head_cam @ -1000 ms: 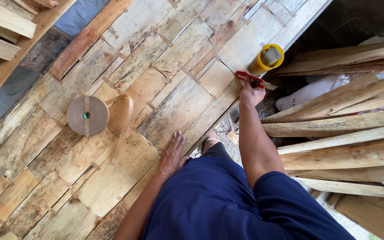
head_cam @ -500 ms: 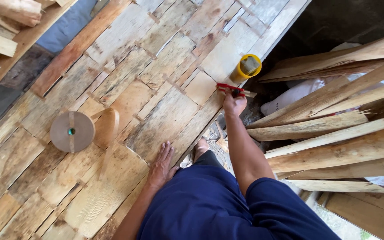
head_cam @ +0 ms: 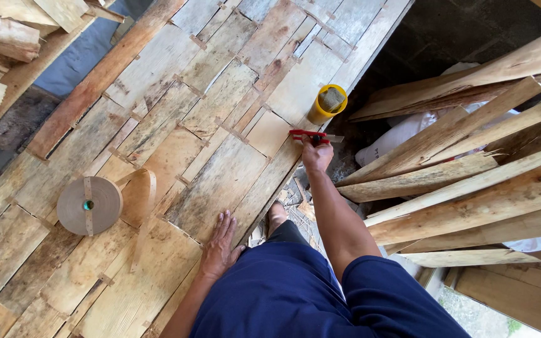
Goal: Applying wood patches or adhesive veneer tape to a wooden surface and trimming it with a utility knife.
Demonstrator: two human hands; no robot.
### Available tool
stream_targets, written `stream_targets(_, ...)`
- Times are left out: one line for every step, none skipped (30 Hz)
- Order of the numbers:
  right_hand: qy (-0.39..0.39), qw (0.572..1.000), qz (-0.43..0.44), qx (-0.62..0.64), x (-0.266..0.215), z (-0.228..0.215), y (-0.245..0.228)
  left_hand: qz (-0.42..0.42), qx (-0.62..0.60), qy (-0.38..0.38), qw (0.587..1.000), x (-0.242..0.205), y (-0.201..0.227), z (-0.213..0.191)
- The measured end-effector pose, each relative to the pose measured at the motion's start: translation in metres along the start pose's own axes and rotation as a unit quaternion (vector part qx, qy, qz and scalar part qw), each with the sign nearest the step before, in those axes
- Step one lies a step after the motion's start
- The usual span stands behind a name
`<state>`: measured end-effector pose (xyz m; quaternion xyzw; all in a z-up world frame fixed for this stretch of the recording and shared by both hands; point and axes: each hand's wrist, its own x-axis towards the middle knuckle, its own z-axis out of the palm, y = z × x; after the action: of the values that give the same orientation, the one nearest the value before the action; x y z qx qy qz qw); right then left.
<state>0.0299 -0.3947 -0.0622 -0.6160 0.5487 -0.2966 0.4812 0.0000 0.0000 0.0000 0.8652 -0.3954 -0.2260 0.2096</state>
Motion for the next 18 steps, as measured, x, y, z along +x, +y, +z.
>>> stream_targets(0.000, 1.000, 0.001, -0.001, -0.001, -0.001, -0.002, 0.000, 0.000, -0.001, 1.000, -0.001, 0.001, 0.000)
stream_targets(0.012, 1.000, 0.021, -0.010, -0.001, -0.001, -0.003, -0.001, -0.001, 0.000, 1.000, -0.002, 0.002, 0.001)
stream_targets(0.024, 0.999, 0.041, -0.018, -0.002, -0.001, -0.005, -0.002, 0.000, 0.001, 1.000, -0.002, 0.002, 0.000)
stream_targets(0.025, 0.999, 0.042, -0.018, -0.003, -0.001, -0.005, -0.001, 0.000, 0.000, 1.000, -0.003, 0.003, -0.001)
stream_targets(0.013, 0.999, 0.020, -0.033, -0.001, 0.000, -0.007, -0.006, 0.009, -0.007, 1.000, -0.001, 0.004, -0.002)
stream_targets(0.002, 0.999, -0.002, -0.049, 0.000, 0.001, -0.009, -0.012, 0.018, -0.013, 1.000, 0.001, 0.005, -0.004)
stream_targets(0.002, 0.999, -0.002, -0.049, -0.001, 0.002, -0.011, -0.012, 0.018, -0.012, 1.000, 0.000, 0.004, -0.002)
stream_targets(0.009, 0.998, 0.022, -0.055, -0.002, 0.002, -0.014, -0.015, 0.026, -0.018, 0.999, 0.000, 0.003, 0.000)
stream_targets(0.016, 0.997, 0.048, -0.060, -0.004, 0.003, -0.015, -0.018, 0.035, -0.024, 0.999, -0.001, 0.002, 0.002)
stream_targets(0.017, 0.997, 0.048, -0.060, -0.006, 0.003, -0.017, -0.018, 0.035, -0.024, 0.999, -0.002, 0.002, 0.001)
stream_targets(0.005, 0.997, 0.039, -0.059, -0.006, 0.004, -0.019, -0.017, 0.039, -0.027, 0.999, -0.001, 0.002, 0.000)
stream_targets(-0.007, 0.998, 0.029, -0.058, -0.006, 0.004, -0.022, -0.017, 0.044, -0.030, 0.998, 0.000, 0.003, -0.001)
stream_targets(-0.006, 0.998, 0.030, -0.058, -0.005, 0.004, -0.023, -0.016, 0.044, -0.031, 0.998, 0.000, 0.003, 0.000)
stream_targets(0.005, 0.997, 0.044, -0.058, -0.005, 0.004, -0.024, -0.017, 0.041, -0.030, 0.999, 0.000, 0.004, 0.000)
stream_targets(0.016, 0.996, 0.058, -0.058, -0.005, 0.005, -0.026, -0.018, 0.040, -0.031, 0.999, -0.001, 0.003, 0.000)
stream_targets(0.017, 0.996, 0.059, -0.058, -0.005, 0.003, -0.027, -0.017, 0.041, -0.031, 0.999, -0.001, 0.004, -0.001)
stream_targets(-0.009, 0.995, 0.053, -0.082, -0.004, 0.002, -0.030, -0.018, 0.040, -0.031, 0.999, 0.000, 0.005, -0.003)
stream_targets(-0.036, 0.992, 0.047, -0.107, -0.003, 0.002, -0.033, -0.018, 0.040, -0.031, 0.999, 0.001, 0.006, -0.004)
